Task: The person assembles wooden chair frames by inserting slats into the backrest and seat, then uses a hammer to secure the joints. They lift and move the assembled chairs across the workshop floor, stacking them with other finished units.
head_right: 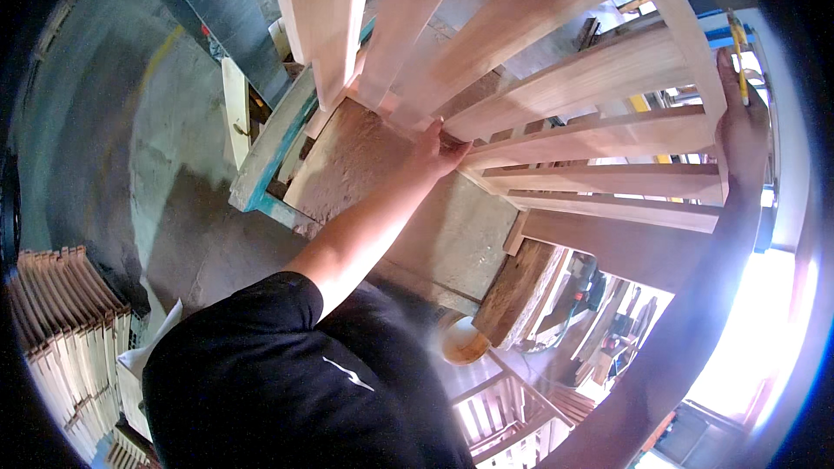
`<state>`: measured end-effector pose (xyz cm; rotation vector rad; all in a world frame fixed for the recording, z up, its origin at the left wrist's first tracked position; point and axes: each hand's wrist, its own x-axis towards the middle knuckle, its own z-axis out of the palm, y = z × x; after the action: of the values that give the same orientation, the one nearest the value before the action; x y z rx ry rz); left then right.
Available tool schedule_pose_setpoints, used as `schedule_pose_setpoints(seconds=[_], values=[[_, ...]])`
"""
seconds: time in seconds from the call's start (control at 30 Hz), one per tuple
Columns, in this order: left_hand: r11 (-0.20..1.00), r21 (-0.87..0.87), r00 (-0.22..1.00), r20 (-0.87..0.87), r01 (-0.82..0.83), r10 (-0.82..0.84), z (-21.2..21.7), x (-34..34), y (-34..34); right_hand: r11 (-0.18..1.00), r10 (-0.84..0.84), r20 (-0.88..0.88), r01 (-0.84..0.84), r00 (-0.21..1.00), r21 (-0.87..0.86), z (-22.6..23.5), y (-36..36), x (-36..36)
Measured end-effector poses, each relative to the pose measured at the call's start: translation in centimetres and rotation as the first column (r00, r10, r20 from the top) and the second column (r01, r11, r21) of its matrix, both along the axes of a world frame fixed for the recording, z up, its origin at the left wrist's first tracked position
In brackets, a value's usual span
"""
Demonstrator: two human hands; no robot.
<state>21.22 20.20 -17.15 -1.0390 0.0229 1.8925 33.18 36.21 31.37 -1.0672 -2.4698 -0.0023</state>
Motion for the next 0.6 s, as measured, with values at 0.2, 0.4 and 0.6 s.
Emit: schedule_pose_setpoints(seconds=[0.2,0.4,0.6], values=[[0.991,0.097,0.993,-0.06,-0.094,0.1,-2.8,0.0,1.6,0.925,0.337,0.0,-0.331,0.942,0.185,-0.5,4.1,0.2],[0.996,0.046,0.992,-0.097,-0.077,0.081,-2.9,0.5,1.6,0.856,0.382,0.179,-0.42,0.907,0.302,-0.3,6.3,1.4],[0.999,-0.016,0.989,-0.138,-0.052,0.049,-2.9,0.1,1.6,0.906,0.374,-0.346,-0.418,0.861,-0.062,-1.6,2.0,-0.7]])
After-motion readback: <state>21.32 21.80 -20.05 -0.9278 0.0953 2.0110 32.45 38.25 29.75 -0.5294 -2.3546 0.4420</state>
